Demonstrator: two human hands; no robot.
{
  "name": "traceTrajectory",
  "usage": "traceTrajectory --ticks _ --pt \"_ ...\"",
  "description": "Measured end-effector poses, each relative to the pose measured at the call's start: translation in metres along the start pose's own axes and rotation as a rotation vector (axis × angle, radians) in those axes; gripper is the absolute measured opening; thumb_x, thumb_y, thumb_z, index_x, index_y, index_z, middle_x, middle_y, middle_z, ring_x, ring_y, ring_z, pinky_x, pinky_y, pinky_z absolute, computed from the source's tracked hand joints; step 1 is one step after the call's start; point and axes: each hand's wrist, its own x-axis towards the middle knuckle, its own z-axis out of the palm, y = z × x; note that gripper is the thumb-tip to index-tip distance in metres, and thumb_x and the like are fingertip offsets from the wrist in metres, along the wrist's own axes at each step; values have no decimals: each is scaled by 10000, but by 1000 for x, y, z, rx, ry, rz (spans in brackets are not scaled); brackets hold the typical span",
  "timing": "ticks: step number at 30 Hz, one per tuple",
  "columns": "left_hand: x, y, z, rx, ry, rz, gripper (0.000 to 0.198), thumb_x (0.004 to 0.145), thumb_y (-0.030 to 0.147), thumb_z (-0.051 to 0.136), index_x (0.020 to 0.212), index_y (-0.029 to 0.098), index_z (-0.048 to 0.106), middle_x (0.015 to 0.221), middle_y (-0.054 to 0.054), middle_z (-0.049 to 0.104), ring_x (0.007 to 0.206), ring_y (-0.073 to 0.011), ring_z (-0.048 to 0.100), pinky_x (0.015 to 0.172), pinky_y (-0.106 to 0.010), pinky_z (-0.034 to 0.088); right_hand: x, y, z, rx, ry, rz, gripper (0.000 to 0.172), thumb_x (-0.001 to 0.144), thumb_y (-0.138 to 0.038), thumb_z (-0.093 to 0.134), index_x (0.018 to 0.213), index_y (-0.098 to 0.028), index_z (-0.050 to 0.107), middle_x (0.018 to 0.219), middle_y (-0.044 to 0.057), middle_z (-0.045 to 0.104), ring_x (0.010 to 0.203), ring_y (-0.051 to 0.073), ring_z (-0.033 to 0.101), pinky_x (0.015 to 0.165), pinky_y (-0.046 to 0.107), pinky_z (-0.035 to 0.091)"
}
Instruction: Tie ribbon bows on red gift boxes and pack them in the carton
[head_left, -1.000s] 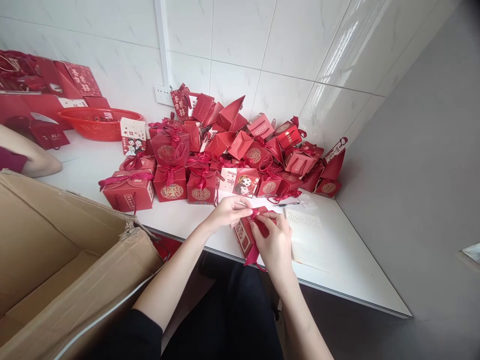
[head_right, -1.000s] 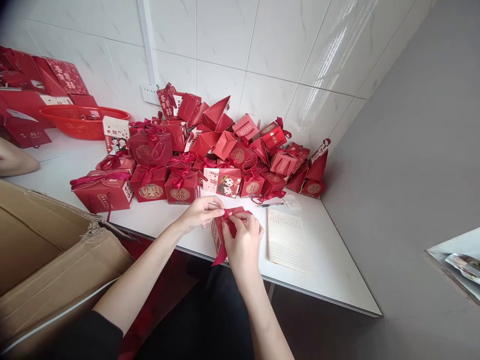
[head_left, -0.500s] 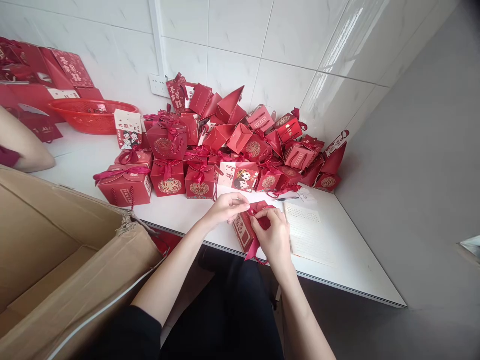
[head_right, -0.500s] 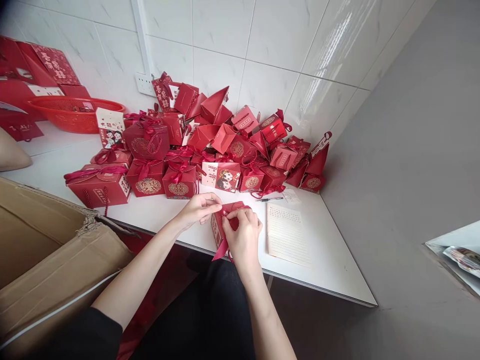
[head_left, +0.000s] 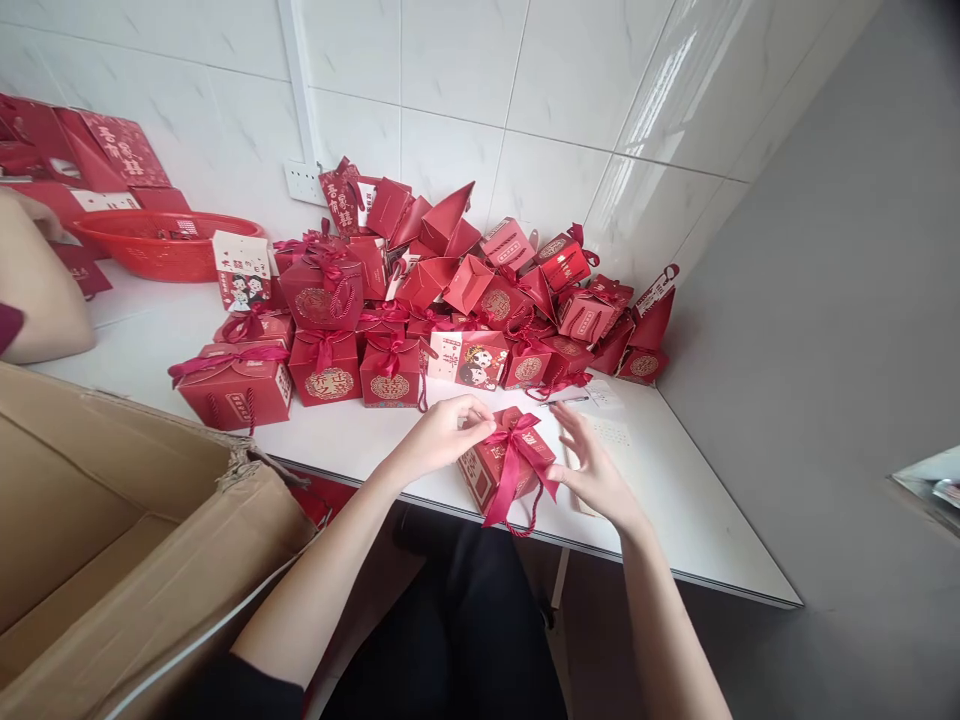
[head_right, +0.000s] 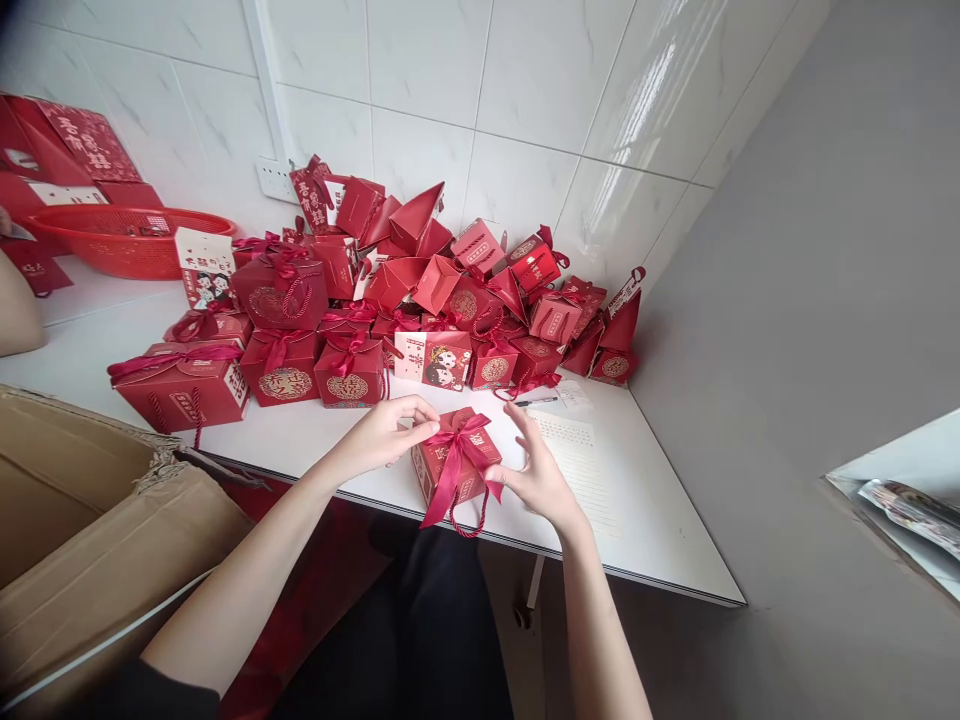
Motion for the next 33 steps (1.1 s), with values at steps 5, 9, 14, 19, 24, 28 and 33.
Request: traceTrajectory --ticks 5,9,14,19,24,28,33 --pt "-7 -4 4 102 55 37 145 809 300 529 847 183 607 867 -31 667 841 -174 619 749 -275 468 0 -1 11 58 -214 48 779 735 -504 679 1395 -262 343 1419 133 421 1272 282 441 1031 507 362" --pt "-15 -12 -2 126 171 11 190 767 325 574 907 196 580 967 -34 639 801 -163 605 666 -254 458 -16 -14 18 61 -232 54 787 759 -457 677 1425 -283 294 1387 112 469 1245 276 475 1017 483 395" --pt "-24 -19 -6 29 309 -227 307 811 492 462 729 197 473 592 41 498 413 -89 394 419 -220 316 -22 -6 13 145 -201 94 942 685 -605 662 1449 -301 202 1377 146 468 1236 276 482 1019 517 376" --pt "-29 -14 5 216 273 -206 442 815 560 428 561 205 362 508 46 403 485 -124 443 500 -235 347 -1 6 13 240 -253 44 974 632 -741 577 1434 -289 260 1476 158 315 1339 292 334 1015 523 363" --pt "-26 -17 13 249 309 -153 321 805 490 477 659 207 432 641 30 507 547 -136 504 568 -251 392 13 3 16 288 -368 85 1032 575 -736 629 1420 -241 304 1419 157 410 1303 309 387 980 536 396" --pt "-28 -20 14 214 360 -94 286 816 437 478 657 202 442 712 3 545 659 -152 552 656 -267 431 5 0 18 191 -346 49 959 594 -475 789 1406 -247 333 1426 146 387 1298 301 396 1015 516 380" --pt "-42 -1 15 296 445 11 244 828 381 518 670 207 451 618 35 534 567 -116 527 581 -231 425 -17 -15 28 22 -191 -44 928 648 -173 702 1440 -273 229 1393 113 394 1272 266 427 970 452 465"
